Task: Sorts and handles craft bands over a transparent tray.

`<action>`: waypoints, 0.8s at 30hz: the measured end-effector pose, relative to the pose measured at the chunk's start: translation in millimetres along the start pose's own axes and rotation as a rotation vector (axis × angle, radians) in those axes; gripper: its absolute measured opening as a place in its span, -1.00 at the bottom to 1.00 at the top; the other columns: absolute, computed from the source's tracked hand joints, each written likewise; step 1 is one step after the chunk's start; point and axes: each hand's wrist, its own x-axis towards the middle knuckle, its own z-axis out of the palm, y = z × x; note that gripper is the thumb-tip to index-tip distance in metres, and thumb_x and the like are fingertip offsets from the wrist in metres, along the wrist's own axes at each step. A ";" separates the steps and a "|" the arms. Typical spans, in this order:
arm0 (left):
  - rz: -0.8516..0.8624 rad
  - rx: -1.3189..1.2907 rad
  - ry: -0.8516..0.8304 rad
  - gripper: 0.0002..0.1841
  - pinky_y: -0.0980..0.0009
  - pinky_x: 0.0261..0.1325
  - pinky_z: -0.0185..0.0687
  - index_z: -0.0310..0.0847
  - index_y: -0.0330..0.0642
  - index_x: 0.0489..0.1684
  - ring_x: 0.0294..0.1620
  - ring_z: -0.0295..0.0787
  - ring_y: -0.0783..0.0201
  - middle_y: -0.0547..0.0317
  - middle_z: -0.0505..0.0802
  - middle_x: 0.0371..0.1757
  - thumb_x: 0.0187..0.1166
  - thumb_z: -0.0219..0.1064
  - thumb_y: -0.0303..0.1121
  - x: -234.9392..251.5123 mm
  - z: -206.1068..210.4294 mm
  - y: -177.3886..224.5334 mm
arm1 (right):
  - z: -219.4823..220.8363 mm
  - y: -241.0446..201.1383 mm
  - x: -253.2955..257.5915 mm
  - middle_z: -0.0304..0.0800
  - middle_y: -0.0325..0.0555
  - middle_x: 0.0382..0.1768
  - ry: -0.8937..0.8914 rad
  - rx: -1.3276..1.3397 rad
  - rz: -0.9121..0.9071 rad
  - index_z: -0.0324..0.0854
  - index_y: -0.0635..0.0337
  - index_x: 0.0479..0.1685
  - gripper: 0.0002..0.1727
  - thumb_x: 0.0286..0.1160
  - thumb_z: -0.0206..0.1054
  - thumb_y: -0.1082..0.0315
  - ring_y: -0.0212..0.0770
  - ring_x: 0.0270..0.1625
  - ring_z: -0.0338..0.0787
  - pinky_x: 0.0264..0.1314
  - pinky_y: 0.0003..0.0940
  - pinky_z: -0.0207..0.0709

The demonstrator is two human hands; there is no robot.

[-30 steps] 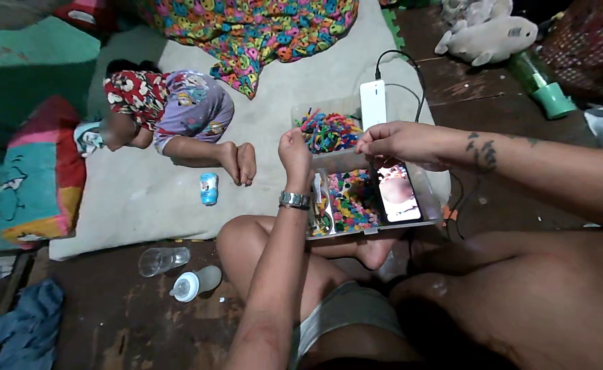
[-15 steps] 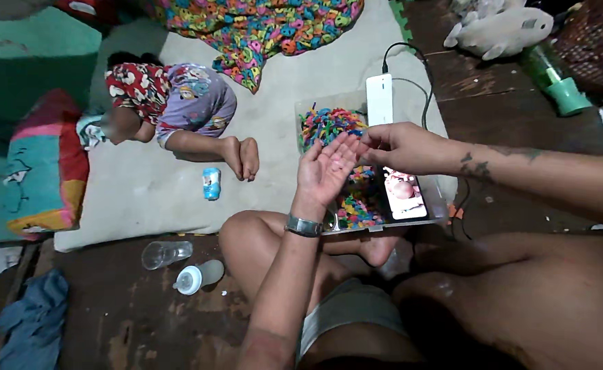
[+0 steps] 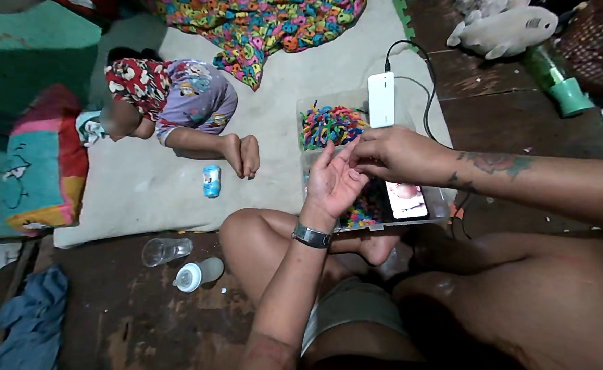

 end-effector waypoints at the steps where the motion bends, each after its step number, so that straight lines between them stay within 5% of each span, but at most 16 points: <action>1: -0.001 -0.008 0.006 -0.39 0.49 0.04 0.70 0.49 0.01 0.41 0.01 0.79 0.37 0.19 0.78 0.14 0.80 -0.26 0.21 0.1 0.3 -0.7 | 0.1 0.5 0.2 0.77 -0.09 -0.14 -0.005 -0.013 0.008 0.82 0.07 -0.13 -0.88 0.56 0.42 0.27 -0.07 -0.12 0.80 -0.01 0.08 0.65; 4: -0.001 -0.041 0.008 -0.54 0.41 0.12 0.72 0.55 -0.01 0.21 -0.02 0.79 0.33 0.20 0.79 0.03 0.83 -0.17 0.05 0.3 2.1 -2.6 | -0.4 0.6 -0.1 0.76 -0.03 -0.13 0.008 0.023 0.098 0.79 0.15 -0.12 -0.84 0.62 0.36 0.29 -0.02 -0.08 0.80 0.01 0.11 0.65; 7: 0.054 -0.013 0.049 -0.69 0.38 0.15 0.75 0.61 -0.04 0.14 -0.03 0.83 0.29 0.17 0.82 -0.03 0.84 -0.07 -0.22 0.5 2.7 -6.2 | -8.4 -7.8 3.0 0.78 -0.05 -0.11 0.032 0.352 0.388 0.76 0.23 -0.08 -0.80 0.73 0.27 0.31 -0.16 -0.04 0.77 0.10 -0.09 0.63; 12: 0.248 0.155 0.146 -0.80 0.48 0.02 0.76 0.60 -0.09 0.10 -0.16 0.82 0.36 0.17 0.82 -0.10 0.83 0.03 -0.39 -1.2 5.7 -16.6 | -17.4 -12.8 8.5 0.66 -0.20 -0.32 0.089 0.784 0.747 0.66 0.17 -0.08 -0.81 0.79 0.20 0.27 -0.42 -0.42 0.52 -0.32 -0.46 0.41; 17: 0.362 0.397 0.199 -0.91 0.62 -0.21 0.64 0.58 0.02 -0.02 -0.34 0.65 0.52 0.32 0.73 -0.18 0.77 0.16 -0.37 -3.0 7.3 -21.0 | -17.0 -19.2 8.3 0.63 -0.22 -0.35 0.074 0.830 0.726 0.64 0.16 -0.18 -0.85 0.76 0.22 0.34 -0.41 -0.42 0.52 -0.30 -0.47 0.42; 24: 0.284 0.405 0.135 -0.84 0.64 -0.27 0.59 0.59 0.02 -0.03 -0.40 0.60 0.54 0.36 0.67 -0.29 0.83 0.07 -0.31 -7.0 8.0 -17.0 | -14.5 -14.5 2.6 0.65 -0.17 -0.29 0.060 0.739 0.564 0.61 0.17 -0.07 -0.90 0.71 0.30 0.33 -0.35 -0.33 0.65 -0.19 -0.36 0.58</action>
